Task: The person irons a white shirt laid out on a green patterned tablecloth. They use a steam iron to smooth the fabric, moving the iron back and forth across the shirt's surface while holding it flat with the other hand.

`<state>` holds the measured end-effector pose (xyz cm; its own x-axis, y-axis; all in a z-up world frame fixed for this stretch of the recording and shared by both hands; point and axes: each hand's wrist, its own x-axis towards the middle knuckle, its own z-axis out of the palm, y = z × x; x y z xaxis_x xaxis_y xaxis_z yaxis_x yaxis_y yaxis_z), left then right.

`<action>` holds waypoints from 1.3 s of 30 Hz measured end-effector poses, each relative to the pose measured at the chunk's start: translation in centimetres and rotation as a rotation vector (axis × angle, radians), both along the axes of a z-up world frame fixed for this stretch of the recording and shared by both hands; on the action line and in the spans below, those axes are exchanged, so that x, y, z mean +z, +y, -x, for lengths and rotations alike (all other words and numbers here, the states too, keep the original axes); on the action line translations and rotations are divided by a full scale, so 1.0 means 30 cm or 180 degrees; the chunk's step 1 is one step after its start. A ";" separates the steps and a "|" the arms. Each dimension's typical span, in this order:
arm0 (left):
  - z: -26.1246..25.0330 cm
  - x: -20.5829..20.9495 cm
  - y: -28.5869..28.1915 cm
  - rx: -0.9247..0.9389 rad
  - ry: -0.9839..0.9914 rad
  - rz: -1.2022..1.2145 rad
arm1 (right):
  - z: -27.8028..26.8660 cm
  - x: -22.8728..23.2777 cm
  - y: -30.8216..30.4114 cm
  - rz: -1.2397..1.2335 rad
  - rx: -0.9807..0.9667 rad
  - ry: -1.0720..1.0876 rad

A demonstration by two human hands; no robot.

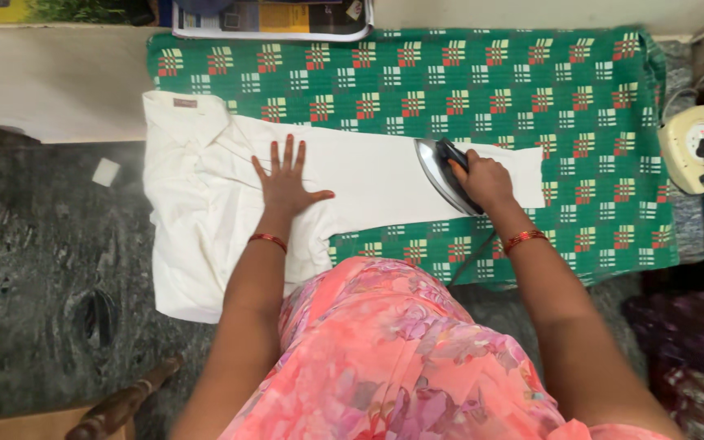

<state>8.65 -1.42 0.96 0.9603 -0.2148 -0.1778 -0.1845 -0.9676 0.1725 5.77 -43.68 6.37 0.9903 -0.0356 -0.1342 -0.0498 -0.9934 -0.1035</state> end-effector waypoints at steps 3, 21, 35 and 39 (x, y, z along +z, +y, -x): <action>-0.014 0.021 0.000 0.0102 0.0102 -0.0115 | 0.000 0.000 -0.034 0.0016 0.0031 0.0038; 0.117 -0.185 -0.372 0.0384 -0.0406 -0.0285 | 0.013 0.011 -0.213 -0.0147 0.0282 0.0041; 0.345 -0.082 -0.591 0.0631 -0.0430 0.0542 | -0.030 0.164 -0.554 -0.4599 -0.1147 -0.0272; 0.343 -0.074 -0.594 0.0644 -0.0343 0.0498 | 0.013 0.156 -0.652 -0.3657 -0.1147 -0.0749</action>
<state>-1.64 -19.25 -1.24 0.9981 -0.0336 -0.0520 -0.0157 -0.9497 0.3127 5.37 -63.24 11.06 0.9526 -0.2913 -0.0872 -0.1644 -0.2522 -0.9536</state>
